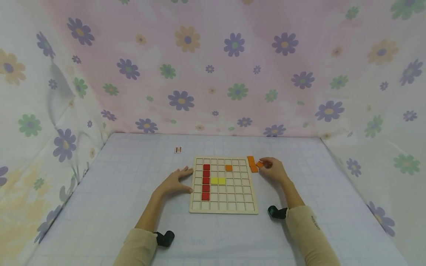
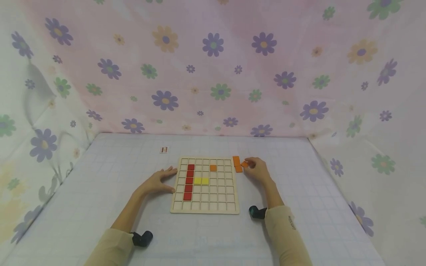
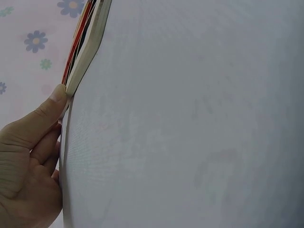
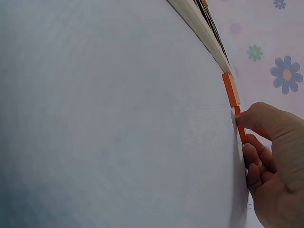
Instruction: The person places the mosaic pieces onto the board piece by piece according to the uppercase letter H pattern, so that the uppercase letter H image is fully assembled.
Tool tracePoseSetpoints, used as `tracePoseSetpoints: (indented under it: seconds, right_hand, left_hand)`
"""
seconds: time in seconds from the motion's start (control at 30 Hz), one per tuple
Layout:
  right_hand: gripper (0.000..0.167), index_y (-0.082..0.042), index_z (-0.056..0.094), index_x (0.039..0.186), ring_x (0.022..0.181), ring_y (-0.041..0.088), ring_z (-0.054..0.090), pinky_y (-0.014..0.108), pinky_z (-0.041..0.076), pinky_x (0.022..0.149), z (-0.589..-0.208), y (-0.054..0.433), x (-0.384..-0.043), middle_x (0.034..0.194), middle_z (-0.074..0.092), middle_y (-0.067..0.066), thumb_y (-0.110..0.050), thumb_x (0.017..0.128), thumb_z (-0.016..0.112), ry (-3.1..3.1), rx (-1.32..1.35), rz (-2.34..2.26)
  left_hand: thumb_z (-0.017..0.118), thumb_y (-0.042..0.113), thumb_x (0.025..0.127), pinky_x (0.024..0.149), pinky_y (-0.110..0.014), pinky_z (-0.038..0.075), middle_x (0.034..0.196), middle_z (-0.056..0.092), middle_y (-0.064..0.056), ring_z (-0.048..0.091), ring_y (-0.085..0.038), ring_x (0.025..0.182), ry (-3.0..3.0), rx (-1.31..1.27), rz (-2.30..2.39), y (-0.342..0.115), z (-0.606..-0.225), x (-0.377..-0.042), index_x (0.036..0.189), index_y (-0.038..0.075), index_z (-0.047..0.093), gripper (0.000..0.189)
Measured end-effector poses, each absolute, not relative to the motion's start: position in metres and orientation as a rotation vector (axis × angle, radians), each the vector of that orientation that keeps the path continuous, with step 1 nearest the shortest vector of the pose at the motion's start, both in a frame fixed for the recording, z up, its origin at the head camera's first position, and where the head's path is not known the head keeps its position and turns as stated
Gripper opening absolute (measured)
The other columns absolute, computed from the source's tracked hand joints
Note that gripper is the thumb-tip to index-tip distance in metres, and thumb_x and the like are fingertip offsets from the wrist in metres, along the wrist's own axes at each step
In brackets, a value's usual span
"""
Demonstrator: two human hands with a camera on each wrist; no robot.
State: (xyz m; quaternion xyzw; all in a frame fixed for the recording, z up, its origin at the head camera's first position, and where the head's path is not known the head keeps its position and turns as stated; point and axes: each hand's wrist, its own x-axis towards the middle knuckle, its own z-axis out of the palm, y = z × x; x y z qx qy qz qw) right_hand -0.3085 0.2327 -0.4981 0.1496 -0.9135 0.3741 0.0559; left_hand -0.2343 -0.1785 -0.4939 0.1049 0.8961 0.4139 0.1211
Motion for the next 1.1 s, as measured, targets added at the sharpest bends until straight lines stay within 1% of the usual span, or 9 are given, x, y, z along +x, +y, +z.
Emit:
tracePoseSetpoints:
  seconds: [0.17, 0.4, 0.47, 0.57, 0.7, 0.73, 0.93, 0.97, 1.1]
  right_hand:
    - [0.035, 0.011, 0.062, 0.109, 0.085, 0.032, 0.059, 0.041, 0.05, 0.076, -0.495, 0.231, -0.31, 0.098, 0.064, 0.024, -0.004, 0.078, 0.068, -2.836, 0.419, 1.128]
    - [0.032, 0.01, 0.064, 0.106, 0.083, 0.029, 0.059, 0.027, 0.049, 0.07, -0.492, 0.225, -0.31, 0.1, 0.066, 0.024, -0.003, 0.077, 0.071, -2.745, 0.396, 1.281]
    - [0.03, 0.009, 0.065, 0.105, 0.082, 0.028, 0.059, 0.025, 0.048, 0.069, -0.491, 0.22, -0.309, 0.1, 0.066, 0.023, -0.003, 0.078, 0.071, -2.709, 0.413, 1.341]
    - [0.03, 0.008, 0.066, 0.105, 0.081, 0.026, 0.057, 0.024, 0.047, 0.067, -0.489, 0.208, -0.307, 0.1, 0.065, 0.023, -0.002, 0.077, 0.071, -2.677, 0.474, 1.385]
    - [0.03, 0.009, 0.066, 0.103, 0.077, 0.022, 0.056, 0.022, 0.047, 0.065, -0.489, 0.19, -0.303, 0.107, 0.063, 0.026, -0.002, 0.076, 0.073, -2.646, 0.629, 1.391]
    - [0.03, 0.01, 0.066, 0.103, 0.077, 0.025, 0.056, 0.024, 0.047, 0.066, -0.483, 0.184, -0.298, 0.108, 0.062, 0.028, 0.0, 0.076, 0.072, -2.646, 0.669, 1.401]
    - [0.029, 0.007, 0.067, 0.104, 0.078, 0.023, 0.056, 0.026, 0.048, 0.065, -0.484, 0.16, -0.294, 0.099, 0.065, 0.02, 0.002, 0.075, 0.07, -2.668, 0.799, 1.413]
    - [0.029, 0.005, 0.067, 0.104, 0.077, 0.02, 0.055, 0.024, 0.047, 0.064, -0.49, 0.159, -0.297, 0.099, 0.066, 0.018, 0.001, 0.075, 0.071, -2.667, 0.814, 1.415]
    - [0.031, 0.007, 0.066, 0.106, 0.077, 0.019, 0.053, 0.023, 0.047, 0.065, -0.493, 0.15, -0.297, 0.101, 0.065, 0.019, 0.0, 0.076, 0.071, -2.677, 0.865, 1.443]
  left_hand:
    - [0.083, 0.031, 0.067, 0.109, -0.065, 0.011, 0.152, 0.029, -0.012, 0.01, -0.044, 0.14, 2.613, 0.317, 1.211, -0.179, -0.493, -0.233, 0.14, 0.015, 0.047, 0.083]
    - [0.083, 0.032, 0.067, 0.11, -0.063, 0.01, 0.152, 0.028, -0.011, 0.01, -0.044, 0.141, 2.613, 0.314, 1.21, -0.181, -0.493, -0.233, 0.14, 0.014, 0.047, 0.083]
    - [0.083, 0.032, 0.067, 0.11, -0.063, 0.01, 0.152, 0.028, -0.011, 0.01, -0.044, 0.141, 2.617, 0.311, 1.207, -0.181, -0.494, -0.233, 0.14, 0.015, 0.047, 0.083]
    - [0.083, 0.032, 0.067, 0.109, -0.064, 0.011, 0.152, 0.028, -0.012, 0.01, -0.044, 0.141, 2.619, 0.307, 1.209, -0.181, -0.494, -0.233, 0.14, 0.015, 0.047, 0.083]
    - [0.083, 0.031, 0.067, 0.109, -0.064, 0.011, 0.152, 0.029, -0.012, 0.01, -0.044, 0.141, 2.613, 0.306, 1.214, -0.181, -0.493, -0.233, 0.14, 0.014, 0.047, 0.083]
    - [0.083, 0.031, 0.067, 0.109, -0.064, 0.011, 0.152, 0.029, -0.012, 0.01, -0.044, 0.141, 2.611, 0.309, 1.217, -0.18, -0.493, -0.233, 0.14, 0.014, 0.047, 0.083]
    - [0.083, 0.032, 0.067, 0.109, -0.064, 0.011, 0.152, 0.029, -0.011, 0.01, -0.044, 0.141, 2.61, 0.315, 1.217, -0.179, -0.493, -0.234, 0.14, 0.015, 0.047, 0.083]
    - [0.083, 0.032, 0.067, 0.109, -0.064, 0.011, 0.152, 0.029, -0.011, 0.01, -0.044, 0.141, 2.61, 0.312, 1.216, -0.179, -0.493, -0.234, 0.14, 0.015, 0.047, 0.083]
    - [0.083, 0.032, 0.066, 0.109, -0.064, 0.01, 0.152, 0.029, -0.011, 0.01, -0.044, 0.141, 2.609, 0.3, 1.211, -0.178, -0.494, -0.235, 0.139, 0.016, 0.048, 0.083]
